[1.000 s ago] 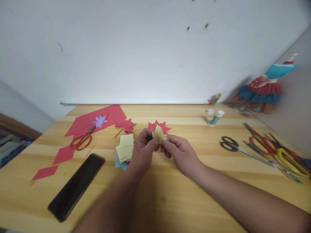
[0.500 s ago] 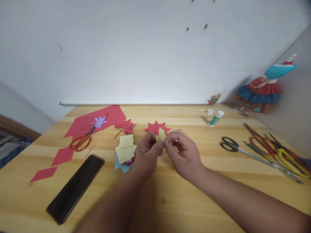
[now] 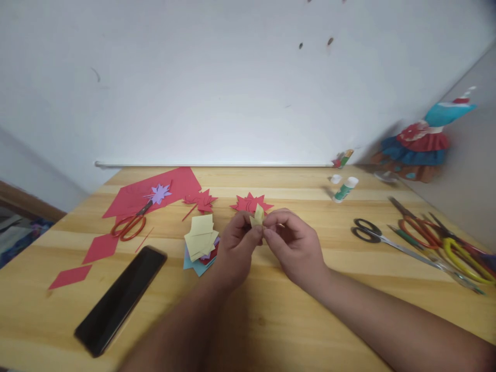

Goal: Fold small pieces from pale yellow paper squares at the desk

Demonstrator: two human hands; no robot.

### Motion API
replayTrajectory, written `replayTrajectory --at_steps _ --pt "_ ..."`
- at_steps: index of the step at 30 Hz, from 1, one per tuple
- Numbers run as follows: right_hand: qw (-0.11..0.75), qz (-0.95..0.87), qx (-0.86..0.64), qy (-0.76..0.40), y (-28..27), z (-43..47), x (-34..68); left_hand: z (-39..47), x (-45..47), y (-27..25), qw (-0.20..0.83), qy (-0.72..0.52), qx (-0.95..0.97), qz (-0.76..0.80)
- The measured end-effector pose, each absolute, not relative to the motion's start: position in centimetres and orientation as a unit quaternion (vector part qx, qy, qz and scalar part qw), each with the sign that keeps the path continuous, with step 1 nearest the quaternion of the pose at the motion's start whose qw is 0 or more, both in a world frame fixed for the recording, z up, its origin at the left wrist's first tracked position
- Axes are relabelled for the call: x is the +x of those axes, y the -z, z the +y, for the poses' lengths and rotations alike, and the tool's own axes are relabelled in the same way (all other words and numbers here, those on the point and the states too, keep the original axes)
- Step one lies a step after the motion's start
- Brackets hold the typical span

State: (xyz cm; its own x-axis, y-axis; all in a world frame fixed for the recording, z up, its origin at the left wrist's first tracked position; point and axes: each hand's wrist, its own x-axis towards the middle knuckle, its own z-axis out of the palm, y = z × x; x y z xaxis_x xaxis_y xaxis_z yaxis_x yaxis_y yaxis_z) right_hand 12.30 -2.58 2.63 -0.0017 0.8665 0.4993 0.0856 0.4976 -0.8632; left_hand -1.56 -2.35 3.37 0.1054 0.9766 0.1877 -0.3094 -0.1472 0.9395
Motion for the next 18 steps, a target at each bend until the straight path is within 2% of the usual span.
replayTrajectory --at_steps 8,14,18 --pt "0.601 -0.663 -0.365 -0.257 -2.9 -3.1 12.8 -2.4 -1.9 -2.8 0.527 -0.574 0.51 0.365" --pt "0.598 -0.664 -0.373 -0.251 -3.1 -3.2 12.7 -2.5 -1.7 -3.5 0.513 -0.567 0.515 0.387" --pt "0.578 -0.691 -0.395 -0.18 -3.3 -3.0 12.6 -2.6 -1.6 -4.1 0.503 -0.567 0.513 0.402"
